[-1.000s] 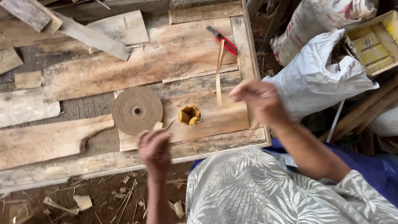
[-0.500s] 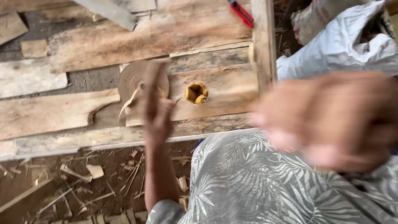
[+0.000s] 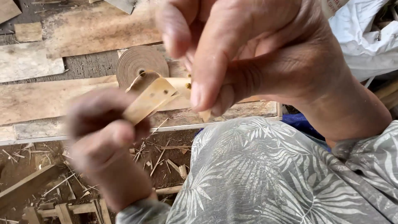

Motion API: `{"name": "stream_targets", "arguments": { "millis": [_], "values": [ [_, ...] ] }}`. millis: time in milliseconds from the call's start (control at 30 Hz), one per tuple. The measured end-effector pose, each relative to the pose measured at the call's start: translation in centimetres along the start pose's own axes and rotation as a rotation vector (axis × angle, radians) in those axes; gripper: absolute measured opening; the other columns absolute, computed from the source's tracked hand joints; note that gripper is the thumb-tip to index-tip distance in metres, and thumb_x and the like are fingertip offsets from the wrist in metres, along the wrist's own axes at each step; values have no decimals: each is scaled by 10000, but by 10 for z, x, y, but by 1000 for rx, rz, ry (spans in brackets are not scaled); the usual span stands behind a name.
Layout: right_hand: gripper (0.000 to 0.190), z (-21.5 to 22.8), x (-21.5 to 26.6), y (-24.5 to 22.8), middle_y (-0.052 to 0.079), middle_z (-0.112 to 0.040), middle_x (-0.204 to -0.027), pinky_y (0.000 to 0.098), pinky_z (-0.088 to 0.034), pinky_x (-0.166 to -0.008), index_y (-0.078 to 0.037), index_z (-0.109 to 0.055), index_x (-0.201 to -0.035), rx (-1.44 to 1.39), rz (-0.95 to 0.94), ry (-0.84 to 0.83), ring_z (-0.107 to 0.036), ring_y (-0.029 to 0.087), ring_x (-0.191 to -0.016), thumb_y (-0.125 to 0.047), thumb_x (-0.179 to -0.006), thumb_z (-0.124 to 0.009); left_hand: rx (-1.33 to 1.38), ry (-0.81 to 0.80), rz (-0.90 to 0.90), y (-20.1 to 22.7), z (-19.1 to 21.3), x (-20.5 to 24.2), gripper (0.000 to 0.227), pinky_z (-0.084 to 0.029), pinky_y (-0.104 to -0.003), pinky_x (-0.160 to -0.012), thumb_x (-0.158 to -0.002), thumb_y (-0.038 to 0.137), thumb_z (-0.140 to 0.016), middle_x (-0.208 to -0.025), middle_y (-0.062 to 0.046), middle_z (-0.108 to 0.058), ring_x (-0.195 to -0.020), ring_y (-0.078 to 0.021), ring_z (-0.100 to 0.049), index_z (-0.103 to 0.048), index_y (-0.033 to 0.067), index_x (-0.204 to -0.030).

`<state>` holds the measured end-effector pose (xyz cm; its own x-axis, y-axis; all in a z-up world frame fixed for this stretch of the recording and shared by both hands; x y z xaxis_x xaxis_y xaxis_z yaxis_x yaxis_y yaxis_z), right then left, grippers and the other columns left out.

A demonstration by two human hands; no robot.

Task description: Applying thin strips of finishing material to the edges of a wooden wall or structure using a utility knife and adhesive.

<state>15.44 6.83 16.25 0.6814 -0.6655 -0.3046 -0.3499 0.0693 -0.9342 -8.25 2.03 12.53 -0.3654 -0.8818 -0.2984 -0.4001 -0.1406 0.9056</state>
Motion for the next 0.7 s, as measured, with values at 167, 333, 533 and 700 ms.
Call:
{"name": "stream_targets", "arguments": {
  "millis": [167,333,533,700],
  "values": [
    [113,11,-14,24,79,-637,-931,164,-485,-650,-91,-715,-971,54,-40,10,-580,82,-777,-159,-890,-755,-1125,172,352,72,7,33,175,-541,-253,-829,-904,-56,-724,-1068,-214,-757,-888,-188,-721,-719,-107,-1072],
    [124,44,8,128,107,-705,-864,251,-600,-749,14,-690,-1039,-210,-166,-57,-695,165,-787,-78,-956,-684,-1190,131,160,-4,27,41,116,-600,-293,-713,-974,-74,-792,-988,-197,-781,-804,-216,-750,-769,-84,-1087],
    [105,77,50,220,136,-749,-893,256,-643,-768,43,-717,-1043,-299,-531,269,-763,203,-820,-9,-988,-645,-578,324,671,-153,65,71,168,-506,-255,-579,-984,124,-675,-804,-96,-737,-641,-134,-607,-753,-14,-1039],
    [179,94,72,265,117,-734,-874,314,-645,-789,37,-710,-1083,-126,-718,318,-771,210,-818,45,-905,-720,-464,331,791,-200,73,92,192,-467,-365,-627,-977,149,-688,-705,-136,-716,-621,-186,-558,-775,-21,-960]
  ]
}}
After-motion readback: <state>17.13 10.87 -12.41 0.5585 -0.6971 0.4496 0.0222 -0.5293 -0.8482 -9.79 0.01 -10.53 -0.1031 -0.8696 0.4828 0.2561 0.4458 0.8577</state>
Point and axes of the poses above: each hand's wrist, its own x-axis away from the middle knuckle, its own z-axis out of the back of the hand, y = z × x, the point moved 4 cm from there along -x, towards the middle knuckle
